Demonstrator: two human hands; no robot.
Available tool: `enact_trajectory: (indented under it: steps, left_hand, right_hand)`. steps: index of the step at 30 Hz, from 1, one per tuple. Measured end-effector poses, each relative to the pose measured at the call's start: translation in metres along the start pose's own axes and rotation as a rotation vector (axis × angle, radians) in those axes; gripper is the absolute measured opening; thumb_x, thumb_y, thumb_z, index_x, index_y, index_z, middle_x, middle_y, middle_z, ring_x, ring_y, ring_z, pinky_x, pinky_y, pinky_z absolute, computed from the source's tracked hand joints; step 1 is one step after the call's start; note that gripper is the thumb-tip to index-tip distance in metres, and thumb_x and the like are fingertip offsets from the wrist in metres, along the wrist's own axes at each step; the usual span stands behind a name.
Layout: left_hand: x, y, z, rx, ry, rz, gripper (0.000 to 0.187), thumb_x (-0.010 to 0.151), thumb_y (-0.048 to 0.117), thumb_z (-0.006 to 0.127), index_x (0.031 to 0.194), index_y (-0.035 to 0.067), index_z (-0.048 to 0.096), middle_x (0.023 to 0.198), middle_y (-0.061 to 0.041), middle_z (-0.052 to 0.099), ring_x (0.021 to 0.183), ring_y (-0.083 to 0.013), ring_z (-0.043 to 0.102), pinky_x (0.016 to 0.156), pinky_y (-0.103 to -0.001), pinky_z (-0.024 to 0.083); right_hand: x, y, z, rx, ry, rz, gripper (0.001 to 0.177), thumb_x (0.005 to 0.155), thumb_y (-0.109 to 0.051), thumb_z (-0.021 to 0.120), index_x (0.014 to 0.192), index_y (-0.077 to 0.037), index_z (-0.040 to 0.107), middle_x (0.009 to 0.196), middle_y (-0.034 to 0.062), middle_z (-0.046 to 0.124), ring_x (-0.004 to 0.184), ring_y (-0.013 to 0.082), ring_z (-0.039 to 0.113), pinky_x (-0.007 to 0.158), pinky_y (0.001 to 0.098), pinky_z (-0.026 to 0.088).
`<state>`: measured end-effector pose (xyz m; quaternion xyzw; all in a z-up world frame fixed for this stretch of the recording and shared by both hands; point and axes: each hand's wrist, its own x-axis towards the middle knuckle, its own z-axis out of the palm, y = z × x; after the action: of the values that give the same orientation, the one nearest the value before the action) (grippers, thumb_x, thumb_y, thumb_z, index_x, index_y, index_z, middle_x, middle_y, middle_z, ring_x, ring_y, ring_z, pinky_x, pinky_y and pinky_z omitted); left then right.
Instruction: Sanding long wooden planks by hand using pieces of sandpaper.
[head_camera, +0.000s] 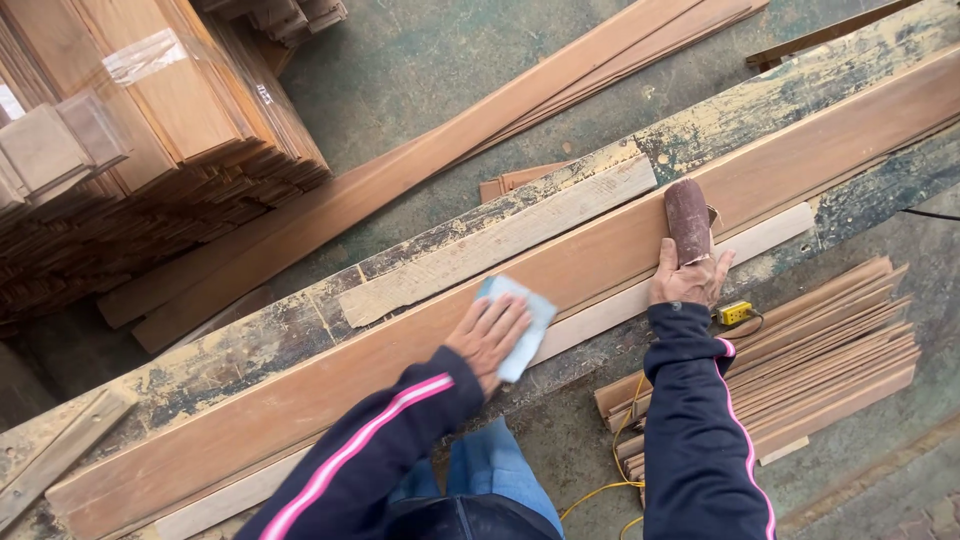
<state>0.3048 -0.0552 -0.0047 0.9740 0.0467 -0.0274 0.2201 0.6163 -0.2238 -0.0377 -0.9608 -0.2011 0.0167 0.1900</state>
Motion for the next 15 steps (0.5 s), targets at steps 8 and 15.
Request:
enact_trajectory:
  steps: [8, 15]
  left_hand:
    - [-0.03, -0.004, 0.004, -0.018, -0.039, -0.032, 0.081, 0.082, 0.032, 0.057, 0.153, -0.002, 0.038, 0.162, -0.024, 0.032, 0.152, -0.0389, 0.027, 0.124, -0.05, 0.017]
    - [0.087, 0.027, 0.061, -0.117, 0.225, -0.059, 0.076, 0.092, 0.035, 0.054, 0.158, 0.003, 0.034, 0.168, -0.017, 0.031, 0.158, -0.0319, 0.027, 0.13, -0.047, 0.017]
  right_hand:
    - [0.002, -0.006, 0.003, 0.094, 0.107, -0.184, 0.043, 0.105, -0.031, 0.066, 0.13, 0.004, 0.069, 0.139, 0.0284, 0.062, 0.136, 0.0491, 0.053, 0.126, 0.0561, 0.024]
    - [0.0, -0.012, -0.006, 0.001, -0.01, -0.109, 0.042, 0.107, -0.032, 0.064, 0.128, 0.004, 0.068, 0.127, 0.0268, 0.068, 0.139, 0.0502, 0.051, 0.13, 0.0543, 0.024]
